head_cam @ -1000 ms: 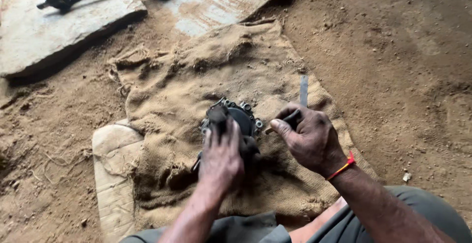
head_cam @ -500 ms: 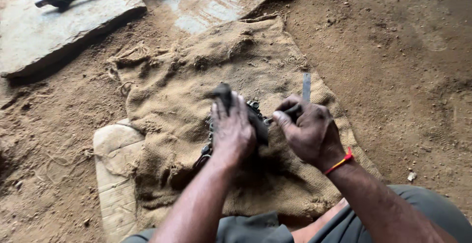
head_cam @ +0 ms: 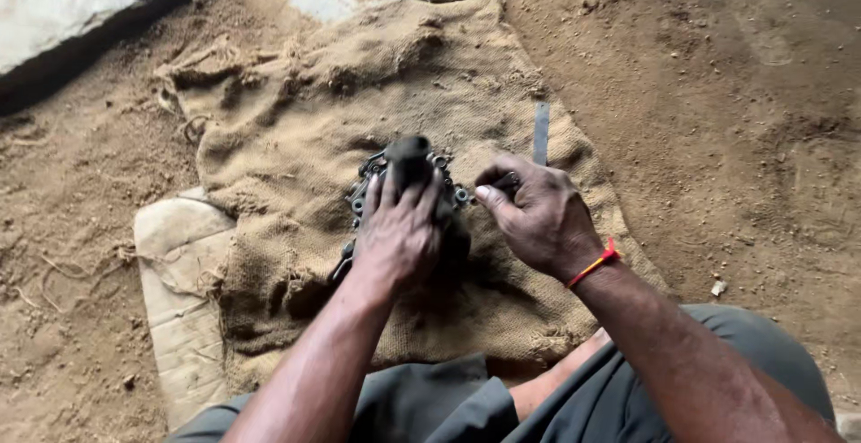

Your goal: The person is working on a mechanical part, possibly a carburetor, using a file and a screwdriver. They are sitting on the ground and manipulating the part with their hands.

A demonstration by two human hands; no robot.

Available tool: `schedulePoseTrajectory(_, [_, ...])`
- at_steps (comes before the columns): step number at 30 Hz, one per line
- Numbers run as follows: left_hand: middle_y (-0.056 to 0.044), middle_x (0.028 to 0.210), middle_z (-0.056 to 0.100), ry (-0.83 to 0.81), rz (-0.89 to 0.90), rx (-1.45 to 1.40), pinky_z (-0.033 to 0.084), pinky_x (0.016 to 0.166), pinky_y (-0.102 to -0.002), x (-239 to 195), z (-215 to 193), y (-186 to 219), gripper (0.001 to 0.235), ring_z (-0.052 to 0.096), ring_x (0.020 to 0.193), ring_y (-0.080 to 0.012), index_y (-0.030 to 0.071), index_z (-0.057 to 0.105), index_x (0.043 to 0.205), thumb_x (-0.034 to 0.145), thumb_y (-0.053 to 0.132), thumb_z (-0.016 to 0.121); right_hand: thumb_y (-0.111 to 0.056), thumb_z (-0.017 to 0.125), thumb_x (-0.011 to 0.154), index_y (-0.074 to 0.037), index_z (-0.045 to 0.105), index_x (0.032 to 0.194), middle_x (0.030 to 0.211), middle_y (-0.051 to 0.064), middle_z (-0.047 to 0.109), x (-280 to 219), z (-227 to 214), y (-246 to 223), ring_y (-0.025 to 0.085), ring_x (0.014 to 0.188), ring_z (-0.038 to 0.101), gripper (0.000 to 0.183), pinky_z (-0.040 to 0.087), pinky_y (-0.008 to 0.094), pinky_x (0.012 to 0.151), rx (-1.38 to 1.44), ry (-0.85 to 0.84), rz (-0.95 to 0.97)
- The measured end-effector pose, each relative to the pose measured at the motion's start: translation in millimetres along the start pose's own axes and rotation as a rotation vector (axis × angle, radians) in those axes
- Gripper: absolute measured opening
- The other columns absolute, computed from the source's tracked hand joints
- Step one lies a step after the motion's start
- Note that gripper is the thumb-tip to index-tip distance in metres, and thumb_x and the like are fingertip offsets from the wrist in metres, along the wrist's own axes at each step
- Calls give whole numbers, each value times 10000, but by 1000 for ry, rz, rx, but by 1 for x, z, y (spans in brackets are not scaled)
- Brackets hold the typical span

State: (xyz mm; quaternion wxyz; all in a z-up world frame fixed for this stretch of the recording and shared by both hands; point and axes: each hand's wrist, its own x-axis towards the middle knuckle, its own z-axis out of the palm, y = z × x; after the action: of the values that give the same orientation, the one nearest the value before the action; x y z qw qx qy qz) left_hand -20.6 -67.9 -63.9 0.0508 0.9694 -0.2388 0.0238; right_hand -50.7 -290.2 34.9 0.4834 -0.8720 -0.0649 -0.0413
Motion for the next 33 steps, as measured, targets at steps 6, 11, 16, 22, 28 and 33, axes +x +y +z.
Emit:
schedulePoseTrajectory(6, [-35, 1680, 307, -31, -171, -17, 40, 1266, -548, 36, -9, -3, 759, 159, 1560, -381, 213, 323, 1577, 859, 342, 530, -182, 695, 899, -59, 731, 974, 851, 134, 762, 7, 6, -4, 236, 772, 750, 149, 562, 374, 689, -56, -55, -42])
schedulePoseTrajectory(11, [-54, 1701, 82, -111, -221, -37, -40, 1237, -562, 36, -22, 11, 776, -15, 1552, -404, 142, 155, 1608, 928, 368, 453, -199, 691, 887, -68, 735, 983, 844, 112, 779, 9, 10, -8, 211, 757, 777, 168, 588, 363, 681, -63, -109, 13])
schedulePoseTrajectory(16, [-71, 1717, 7, -140, -218, -121, -68, 1225, -545, 5, -24, 12, 790, -51, 1558, -403, 132, 105, 1628, 932, 324, 427, -224, 687, 899, -91, 752, 994, 876, 90, 797, 8, 9, -10, 195, 789, 777, 175, 609, 345, 714, -89, -119, 5])
schedulePoseTrajectory(22, [-73, 1723, -1, -153, -210, -87, -50, 1244, -531, -21, -21, 22, 760, 19, 1533, -467, 116, 93, 1628, 967, 302, 417, -219, 677, 931, -87, 747, 1019, 889, 104, 794, 5, 16, -6, 202, 789, 776, 174, 618, 363, 742, -157, -142, 21])
schedulePoseTrajectory(28, [-4, 1724, -2, -260, -158, -102, -42, 1251, -528, -39, -18, 21, 767, 13, 1577, -431, 185, 93, 1621, 967, 377, 446, -226, 655, 939, -95, 745, 1005, 893, 80, 805, 7, 21, -1, 192, 814, 786, 172, 637, 348, 768, -163, -178, 45])
schedulePoseTrajectory(33, [-78, 1720, 9, -63, -201, 18, -22, 1240, -550, -23, 1, 11, 786, 35, 1545, -454, 136, 80, 1624, 995, 397, 472, -213, 666, 918, -88, 744, 1012, 880, 84, 805, 5, 20, 0, 185, 831, 786, 175, 626, 344, 773, -143, -182, 54])
